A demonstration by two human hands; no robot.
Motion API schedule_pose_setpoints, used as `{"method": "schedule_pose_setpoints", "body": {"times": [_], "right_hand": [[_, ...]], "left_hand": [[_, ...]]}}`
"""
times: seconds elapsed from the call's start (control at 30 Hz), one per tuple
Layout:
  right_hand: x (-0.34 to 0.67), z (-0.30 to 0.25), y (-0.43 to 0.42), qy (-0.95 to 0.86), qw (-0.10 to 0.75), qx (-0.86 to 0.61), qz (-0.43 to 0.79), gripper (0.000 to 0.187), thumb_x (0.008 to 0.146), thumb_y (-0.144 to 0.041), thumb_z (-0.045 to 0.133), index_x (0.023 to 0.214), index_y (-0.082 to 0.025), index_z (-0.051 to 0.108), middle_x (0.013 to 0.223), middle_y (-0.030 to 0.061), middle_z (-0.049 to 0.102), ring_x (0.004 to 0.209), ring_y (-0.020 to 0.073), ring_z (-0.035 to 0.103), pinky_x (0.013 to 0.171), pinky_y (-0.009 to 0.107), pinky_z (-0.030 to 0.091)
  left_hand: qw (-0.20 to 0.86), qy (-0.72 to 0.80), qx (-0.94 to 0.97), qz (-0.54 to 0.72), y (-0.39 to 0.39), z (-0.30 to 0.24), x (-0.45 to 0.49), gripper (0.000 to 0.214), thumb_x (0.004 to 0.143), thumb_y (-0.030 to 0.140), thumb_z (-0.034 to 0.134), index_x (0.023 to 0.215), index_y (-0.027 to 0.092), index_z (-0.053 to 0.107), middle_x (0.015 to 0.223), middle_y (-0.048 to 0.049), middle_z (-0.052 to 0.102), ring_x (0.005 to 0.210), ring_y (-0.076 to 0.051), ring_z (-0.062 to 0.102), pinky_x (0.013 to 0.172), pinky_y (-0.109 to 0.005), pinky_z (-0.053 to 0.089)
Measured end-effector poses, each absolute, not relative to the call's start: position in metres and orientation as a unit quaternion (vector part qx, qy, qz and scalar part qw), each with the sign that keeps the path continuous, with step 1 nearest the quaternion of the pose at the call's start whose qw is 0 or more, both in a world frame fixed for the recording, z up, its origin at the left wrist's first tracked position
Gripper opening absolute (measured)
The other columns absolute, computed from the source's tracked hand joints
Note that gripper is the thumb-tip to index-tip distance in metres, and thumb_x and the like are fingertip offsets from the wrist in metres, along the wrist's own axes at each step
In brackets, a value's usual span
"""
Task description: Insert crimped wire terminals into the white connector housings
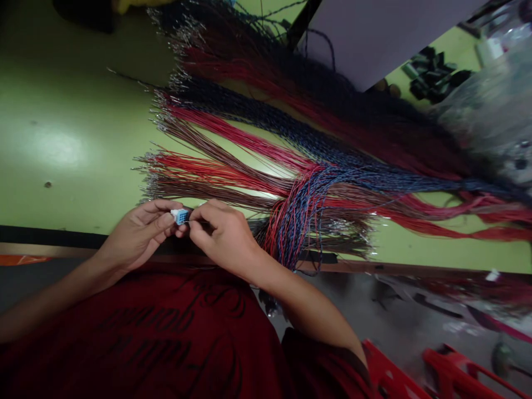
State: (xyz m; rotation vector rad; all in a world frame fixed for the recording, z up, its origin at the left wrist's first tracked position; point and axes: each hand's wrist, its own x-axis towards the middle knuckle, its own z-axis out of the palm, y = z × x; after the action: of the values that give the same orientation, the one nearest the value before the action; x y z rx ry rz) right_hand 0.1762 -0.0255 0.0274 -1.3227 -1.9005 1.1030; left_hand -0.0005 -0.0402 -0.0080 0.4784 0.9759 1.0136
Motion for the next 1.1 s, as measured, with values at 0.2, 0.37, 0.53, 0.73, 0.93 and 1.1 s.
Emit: {"method": "schedule_pose_setpoints", "body": {"times": [0.2,0.37,0.53,0.73,0.93,1.1], "right_hand": [[0.174,0.028,-0.028,-0.685,0.294,-0.512,0.425,0.014,0.083,-0.013,0.055,0.071,-0.018,0.062,0.065,-0.0033,0.064,0.056,0.0073,0.05,0.056,0.02,0.039],[0.173,0.024,-0.029,-0.681,0.303,-0.514,0.426,0.014,0.082,-0.012,0.056,0.069,-0.017,0.06,0.064,-0.0034,0.063,0.056,0.0062,0.05,0.055,0.018,0.038],[0.171,0.02,-0.03,-0.678,0.294,-0.513,0.437,0.015,0.084,-0.016,0.054,0.07,-0.017,0.06,0.065,-0.0017,0.064,0.058,0.0081,0.053,0.058,0.019,0.04],[0.171,0.017,-0.031,-0.682,0.286,-0.502,0.449,0.016,0.088,-0.019,0.051,0.074,-0.019,0.059,0.071,0.0003,0.067,0.063,0.0102,0.057,0.063,0.021,0.044],[0.172,0.018,-0.032,-0.668,0.278,-0.493,0.483,0.017,0.09,-0.021,0.05,0.075,-0.019,0.057,0.074,0.0015,0.069,0.067,0.0114,0.062,0.066,0.022,0.046],[0.174,0.022,-0.032,-0.674,0.277,-0.482,0.487,0.016,0.09,-0.02,0.051,0.075,-0.019,0.057,0.073,0.0002,0.067,0.065,0.0105,0.059,0.064,0.021,0.045]], "left_hand": [[0.727,0.461,0.225,0.456,-0.04,-0.008,0.001,0.03,0.067,0.031,0.088,0.087,0.015,0.072,0.075,-0.0031,0.071,0.063,-0.013,0.066,0.061,-0.027,0.056],[0.719,0.473,0.218,0.459,-0.041,-0.007,0.003,0.032,0.064,0.032,0.09,0.084,0.015,0.072,0.072,-0.002,0.071,0.061,-0.013,0.066,0.061,-0.026,0.057],[0.699,0.487,0.249,0.462,-0.044,-0.012,0.004,0.029,0.068,0.03,0.088,0.086,0.015,0.072,0.077,-0.0025,0.073,0.065,-0.012,0.067,0.065,-0.026,0.058],[0.689,0.483,0.264,0.471,-0.046,-0.014,0.005,0.025,0.07,0.03,0.087,0.086,0.016,0.073,0.076,-0.0014,0.073,0.064,-0.012,0.066,0.064,-0.025,0.058],[0.683,0.482,0.284,0.47,-0.049,-0.015,0.006,0.025,0.073,0.033,0.085,0.087,0.016,0.073,0.076,-0.0026,0.073,0.064,-0.013,0.066,0.065,-0.027,0.058],[0.678,0.481,0.286,0.477,-0.05,-0.013,0.006,0.027,0.071,0.033,0.086,0.086,0.016,0.072,0.077,-0.0026,0.074,0.064,-0.013,0.067,0.065,-0.028,0.059]]}}
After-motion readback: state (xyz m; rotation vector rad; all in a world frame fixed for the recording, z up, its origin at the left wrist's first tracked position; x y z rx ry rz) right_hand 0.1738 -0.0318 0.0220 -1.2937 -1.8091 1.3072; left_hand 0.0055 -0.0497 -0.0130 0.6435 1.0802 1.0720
